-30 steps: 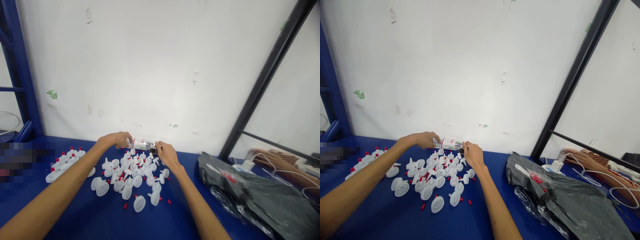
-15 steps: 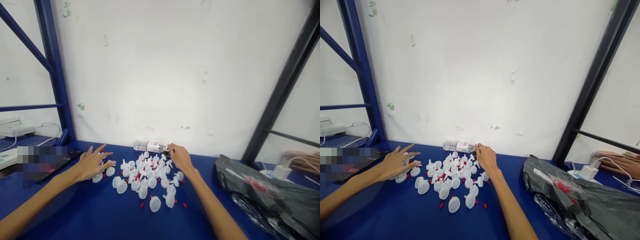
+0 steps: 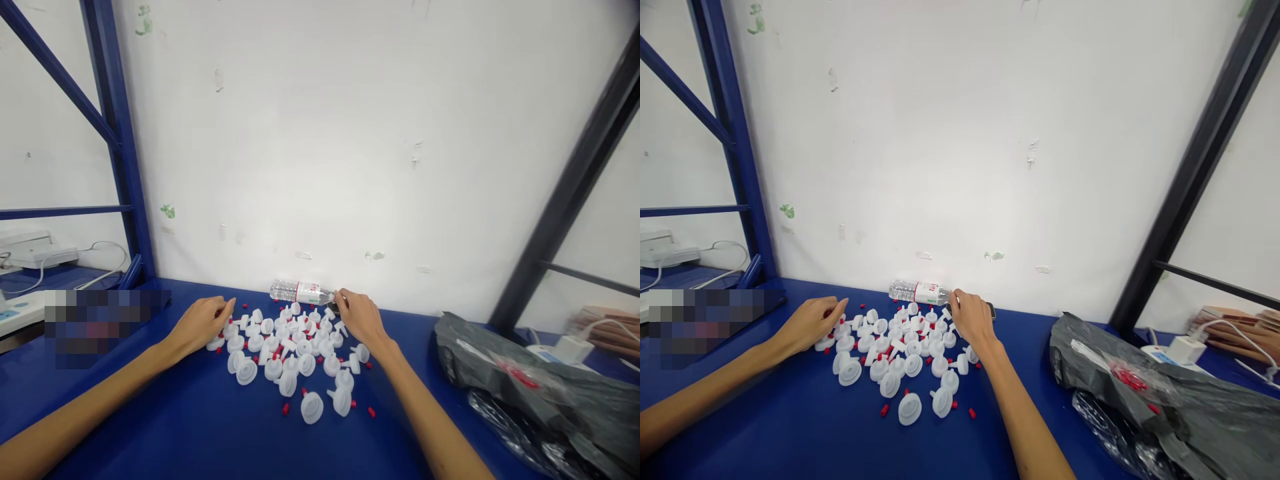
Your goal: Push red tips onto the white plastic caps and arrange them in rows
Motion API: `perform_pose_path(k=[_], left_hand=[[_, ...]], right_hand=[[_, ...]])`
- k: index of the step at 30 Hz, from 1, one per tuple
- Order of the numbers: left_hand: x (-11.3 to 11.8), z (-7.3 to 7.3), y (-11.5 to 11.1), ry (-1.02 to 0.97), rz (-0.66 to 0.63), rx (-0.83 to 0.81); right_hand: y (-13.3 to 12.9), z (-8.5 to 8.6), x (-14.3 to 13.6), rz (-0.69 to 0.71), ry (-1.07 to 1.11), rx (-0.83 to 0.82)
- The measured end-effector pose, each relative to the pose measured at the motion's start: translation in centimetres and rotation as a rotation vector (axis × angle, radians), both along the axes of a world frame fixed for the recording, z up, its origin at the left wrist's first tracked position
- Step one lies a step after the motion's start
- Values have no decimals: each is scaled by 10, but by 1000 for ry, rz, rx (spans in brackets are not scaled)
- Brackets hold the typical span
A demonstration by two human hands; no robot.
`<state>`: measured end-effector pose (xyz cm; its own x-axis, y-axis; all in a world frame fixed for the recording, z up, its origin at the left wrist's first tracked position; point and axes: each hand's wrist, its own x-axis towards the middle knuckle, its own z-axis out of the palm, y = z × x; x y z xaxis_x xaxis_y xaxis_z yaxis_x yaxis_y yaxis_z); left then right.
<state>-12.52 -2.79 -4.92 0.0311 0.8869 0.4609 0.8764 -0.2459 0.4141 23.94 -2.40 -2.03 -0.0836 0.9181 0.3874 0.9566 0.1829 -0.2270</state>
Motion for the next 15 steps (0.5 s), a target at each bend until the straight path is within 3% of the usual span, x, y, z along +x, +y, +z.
perform_pose_path(k=[8,15], left_hand=[[30,0,25,-320,63,-125],[37,0,41,-619,61,-242]], right_hand=[[0,-2,0,12,-29,-4],[0,-1,-1,13,-34,-11]])
